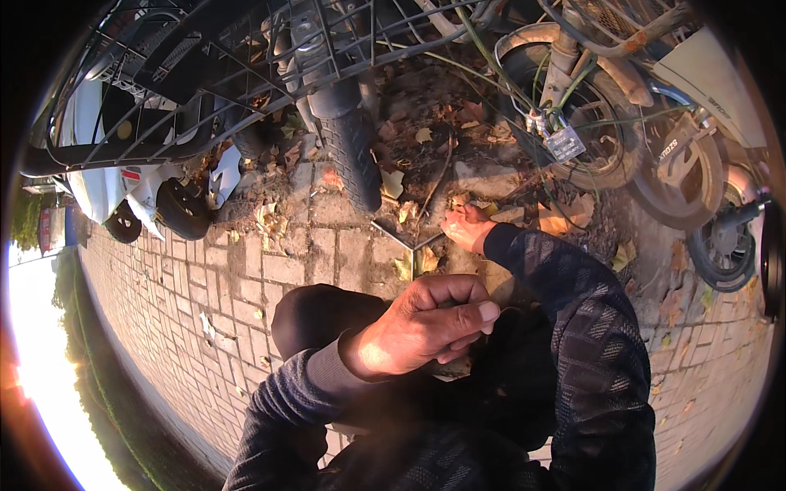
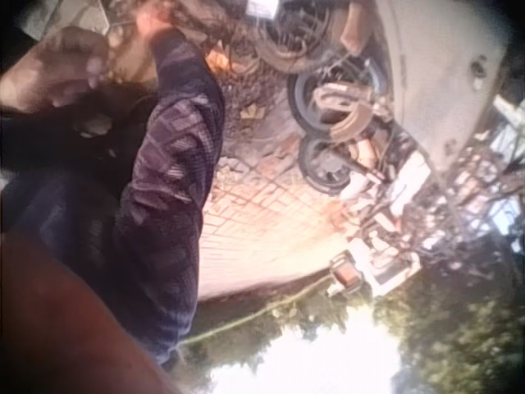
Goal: The person uses a screwdriver to loosen and remove a bolt from a bicycle basket attached to the handlebars. They then detach the basket and set it aside, continuing to manipulate the bolt and basket components on the ground.
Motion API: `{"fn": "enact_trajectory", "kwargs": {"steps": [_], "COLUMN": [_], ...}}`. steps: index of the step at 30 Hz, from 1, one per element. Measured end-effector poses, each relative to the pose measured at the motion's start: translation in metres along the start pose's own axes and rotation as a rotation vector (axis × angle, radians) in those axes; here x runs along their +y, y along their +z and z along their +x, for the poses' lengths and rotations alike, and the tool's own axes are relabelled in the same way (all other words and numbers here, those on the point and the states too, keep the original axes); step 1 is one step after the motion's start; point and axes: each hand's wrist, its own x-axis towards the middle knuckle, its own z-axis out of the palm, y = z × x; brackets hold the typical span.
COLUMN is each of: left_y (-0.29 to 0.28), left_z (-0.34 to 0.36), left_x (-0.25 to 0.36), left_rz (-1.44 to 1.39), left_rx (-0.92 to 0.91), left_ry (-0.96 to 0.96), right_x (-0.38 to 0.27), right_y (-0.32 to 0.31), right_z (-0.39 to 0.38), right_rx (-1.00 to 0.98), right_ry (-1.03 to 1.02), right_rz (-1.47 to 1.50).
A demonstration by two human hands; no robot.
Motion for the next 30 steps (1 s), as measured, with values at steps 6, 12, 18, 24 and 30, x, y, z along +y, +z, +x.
{"fn": "enact_trajectory", "kwargs": {"steps": [6,12,18,24,30], "left_y": [-0.011,-0.012,-0.012,-0.004,0.006], "left_z": [0.012,0.02,0.023,0.016,0.007], "left_x": [0.007,0.01,0.013,0.016,0.016], "left_rz": [-0.026,-0.02,-0.071,-0.089,-0.042], "left_rx": [0.013,0.008,0.075,0.156,0.097], "left_ry": [0.015,-0.001,0.039,0.087,0.11], "right_x": [0.001,0.001,0.018,0.061,0.118], "right_y": [-0.068,-0.053,-0.017,0.107,0.229], "right_z": [0.012,0.035,0.024,0.03,0.009], "right_rx": [-0.024,-0.365,0.414,0.542,0.446], "right_ry": [-0.101,0.013,-0.021,-0.363,-0.772], "right_rz": [0.042,-0.195,0.626,2.806,3.909]}}
